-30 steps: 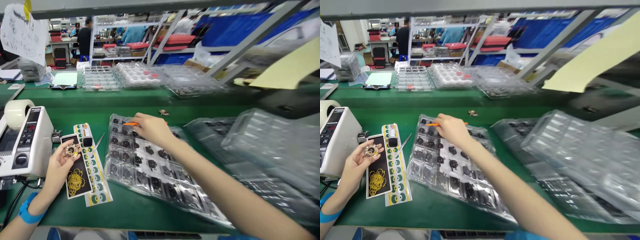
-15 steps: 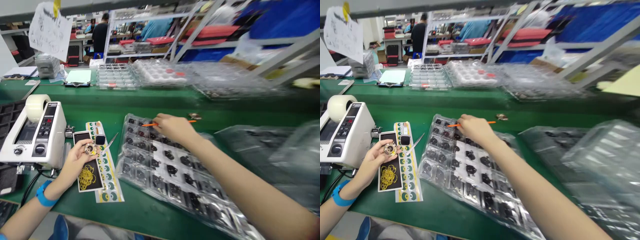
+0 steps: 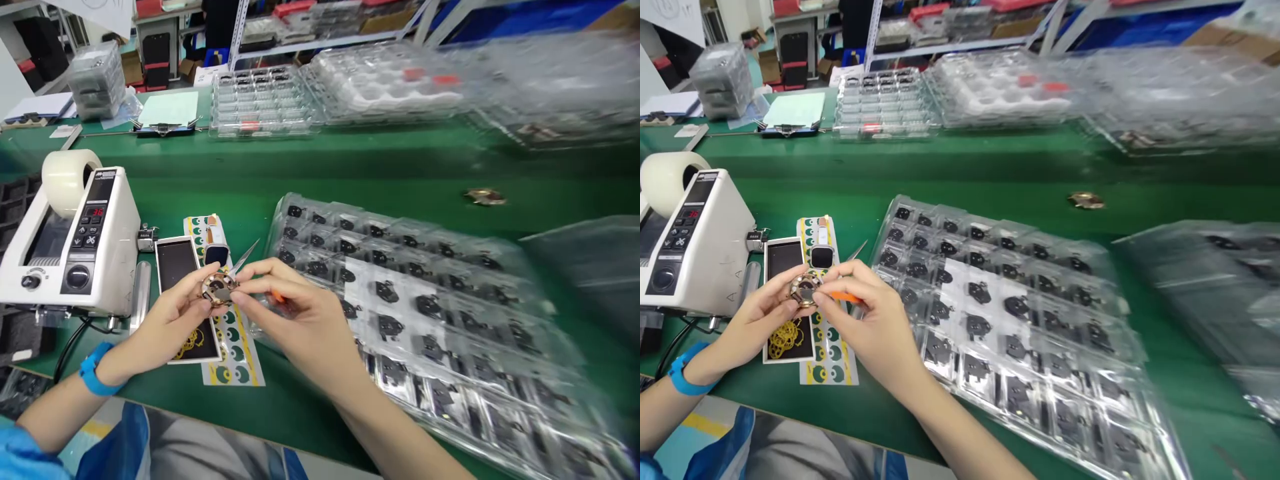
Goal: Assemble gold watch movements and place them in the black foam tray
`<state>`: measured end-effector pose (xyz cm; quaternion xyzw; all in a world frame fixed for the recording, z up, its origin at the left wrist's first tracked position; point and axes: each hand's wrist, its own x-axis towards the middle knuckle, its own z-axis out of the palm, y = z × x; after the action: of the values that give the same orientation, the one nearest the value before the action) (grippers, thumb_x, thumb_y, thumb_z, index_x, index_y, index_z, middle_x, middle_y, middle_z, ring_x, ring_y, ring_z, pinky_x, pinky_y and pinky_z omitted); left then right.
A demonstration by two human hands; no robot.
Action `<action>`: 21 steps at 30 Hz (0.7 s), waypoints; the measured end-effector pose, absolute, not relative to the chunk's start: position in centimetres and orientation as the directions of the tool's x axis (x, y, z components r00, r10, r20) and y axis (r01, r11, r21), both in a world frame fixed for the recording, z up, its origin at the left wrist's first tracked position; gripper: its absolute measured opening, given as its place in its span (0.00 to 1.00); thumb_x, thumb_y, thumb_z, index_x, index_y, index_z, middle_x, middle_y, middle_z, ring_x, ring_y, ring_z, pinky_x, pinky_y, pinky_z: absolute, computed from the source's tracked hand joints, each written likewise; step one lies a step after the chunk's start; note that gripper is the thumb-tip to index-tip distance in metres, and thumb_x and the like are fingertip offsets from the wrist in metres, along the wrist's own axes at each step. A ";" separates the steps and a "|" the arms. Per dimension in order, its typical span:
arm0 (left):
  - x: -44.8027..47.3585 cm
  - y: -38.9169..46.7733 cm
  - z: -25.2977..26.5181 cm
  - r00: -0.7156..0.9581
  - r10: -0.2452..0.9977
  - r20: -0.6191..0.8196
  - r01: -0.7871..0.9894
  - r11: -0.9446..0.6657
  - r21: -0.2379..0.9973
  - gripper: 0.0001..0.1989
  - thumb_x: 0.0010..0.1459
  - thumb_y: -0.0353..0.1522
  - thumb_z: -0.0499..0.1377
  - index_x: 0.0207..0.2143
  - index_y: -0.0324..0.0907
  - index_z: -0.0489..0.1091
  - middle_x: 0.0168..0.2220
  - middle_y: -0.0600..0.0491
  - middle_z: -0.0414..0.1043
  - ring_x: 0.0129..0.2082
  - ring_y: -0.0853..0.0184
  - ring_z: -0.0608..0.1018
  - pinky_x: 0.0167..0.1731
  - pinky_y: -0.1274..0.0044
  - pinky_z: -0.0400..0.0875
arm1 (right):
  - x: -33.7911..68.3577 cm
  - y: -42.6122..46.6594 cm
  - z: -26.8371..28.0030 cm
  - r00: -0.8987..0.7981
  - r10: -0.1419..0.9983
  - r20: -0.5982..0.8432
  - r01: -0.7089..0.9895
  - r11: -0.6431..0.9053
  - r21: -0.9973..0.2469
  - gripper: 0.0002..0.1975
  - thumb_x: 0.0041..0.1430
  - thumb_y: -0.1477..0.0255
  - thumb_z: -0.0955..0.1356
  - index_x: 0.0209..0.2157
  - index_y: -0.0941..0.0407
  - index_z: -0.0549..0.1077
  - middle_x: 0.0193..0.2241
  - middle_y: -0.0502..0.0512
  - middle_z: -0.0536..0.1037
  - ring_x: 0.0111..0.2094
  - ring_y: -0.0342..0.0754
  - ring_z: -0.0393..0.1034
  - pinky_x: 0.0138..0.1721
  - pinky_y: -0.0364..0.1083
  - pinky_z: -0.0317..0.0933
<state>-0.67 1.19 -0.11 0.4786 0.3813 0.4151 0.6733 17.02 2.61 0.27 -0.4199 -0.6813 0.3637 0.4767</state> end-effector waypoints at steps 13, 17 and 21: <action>-0.4 1.1 0.3 0.378 0.920 -0.107 -0.048 0.135 0.990 0.21 0.63 0.29 0.54 0.59 0.48 0.66 0.52 0.50 0.74 0.51 0.63 0.75 0.52 0.72 0.73 | 17.2 2.8 0.3 -0.184 0.958 0.220 0.156 0.249 -0.956 0.08 0.55 0.76 0.68 0.23 0.54 0.74 0.30 0.51 0.75 0.30 0.44 0.69 0.30 0.45 0.66; -0.4 1.3 0.1 0.411 0.910 -0.048 -0.053 0.077 0.996 0.22 0.64 0.28 0.53 0.60 0.44 0.64 0.49 0.49 0.75 0.48 0.65 0.76 0.52 0.72 0.72 | 16.9 2.7 0.4 -0.159 0.966 0.203 0.192 0.232 -0.954 0.09 0.55 0.76 0.68 0.22 0.54 0.74 0.30 0.51 0.75 0.29 0.44 0.68 0.29 0.44 0.65; -0.3 1.2 -0.1 0.404 0.913 -0.060 -0.062 0.092 0.994 0.21 0.64 0.28 0.52 0.59 0.44 0.64 0.49 0.49 0.75 0.48 0.67 0.75 0.51 0.75 0.72 | 16.5 2.6 0.1 -0.101 0.961 0.258 0.213 0.274 -0.938 0.08 0.54 0.77 0.68 0.22 0.54 0.73 0.28 0.50 0.74 0.27 0.43 0.68 0.28 0.43 0.64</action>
<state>-0.31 1.16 -0.08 0.5517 0.3857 0.3865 0.6305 16.50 2.56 0.10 -0.4629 -0.6340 0.3854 0.4850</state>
